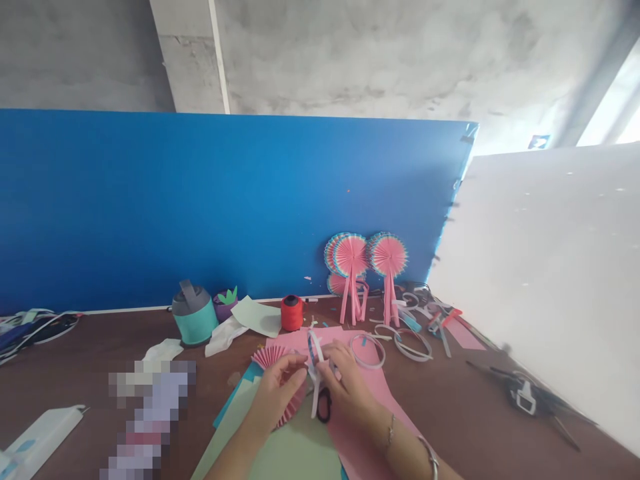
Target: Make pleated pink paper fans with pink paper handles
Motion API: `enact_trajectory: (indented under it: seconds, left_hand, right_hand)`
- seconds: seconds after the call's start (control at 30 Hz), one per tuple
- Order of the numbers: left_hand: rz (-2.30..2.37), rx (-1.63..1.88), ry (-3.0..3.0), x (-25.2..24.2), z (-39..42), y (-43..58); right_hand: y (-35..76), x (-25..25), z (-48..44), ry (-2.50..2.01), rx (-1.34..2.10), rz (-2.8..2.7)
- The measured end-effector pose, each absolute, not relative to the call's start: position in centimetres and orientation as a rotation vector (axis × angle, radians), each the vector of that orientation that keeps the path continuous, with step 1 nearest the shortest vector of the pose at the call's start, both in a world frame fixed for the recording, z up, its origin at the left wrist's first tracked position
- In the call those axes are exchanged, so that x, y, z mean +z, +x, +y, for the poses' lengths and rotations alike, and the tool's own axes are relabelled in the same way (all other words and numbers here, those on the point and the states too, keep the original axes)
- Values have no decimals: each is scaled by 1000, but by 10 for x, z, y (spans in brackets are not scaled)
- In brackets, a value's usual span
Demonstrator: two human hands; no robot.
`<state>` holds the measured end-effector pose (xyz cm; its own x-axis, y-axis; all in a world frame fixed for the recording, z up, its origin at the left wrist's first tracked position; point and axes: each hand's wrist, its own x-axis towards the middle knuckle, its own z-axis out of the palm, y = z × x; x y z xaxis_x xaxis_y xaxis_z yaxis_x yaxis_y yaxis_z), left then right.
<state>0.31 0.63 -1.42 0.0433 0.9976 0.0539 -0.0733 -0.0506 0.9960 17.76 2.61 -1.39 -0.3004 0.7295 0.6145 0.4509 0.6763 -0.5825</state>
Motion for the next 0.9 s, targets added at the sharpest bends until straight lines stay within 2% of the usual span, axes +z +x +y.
enact_trajectory:
  seconds: [0.17, 0.4, 0.6, 0.9]
  left_hand:
    - [1125, 1129, 1229, -18, -2, 11]
    - [1196, 1355, 1577, -24, -2, 12]
    - [1188, 1376, 2081, -21, -5, 6]
    - [1171, 1464, 2151, -17, -4, 5]
  right_hand:
    - [177, -9, 25, -980, 974, -1547]
    - [175, -10, 21, -964, 1376, -1391]
    - [173, -6, 15, -998, 1229, -1616]
    - [173, -11, 12, -930, 1020, -2031]
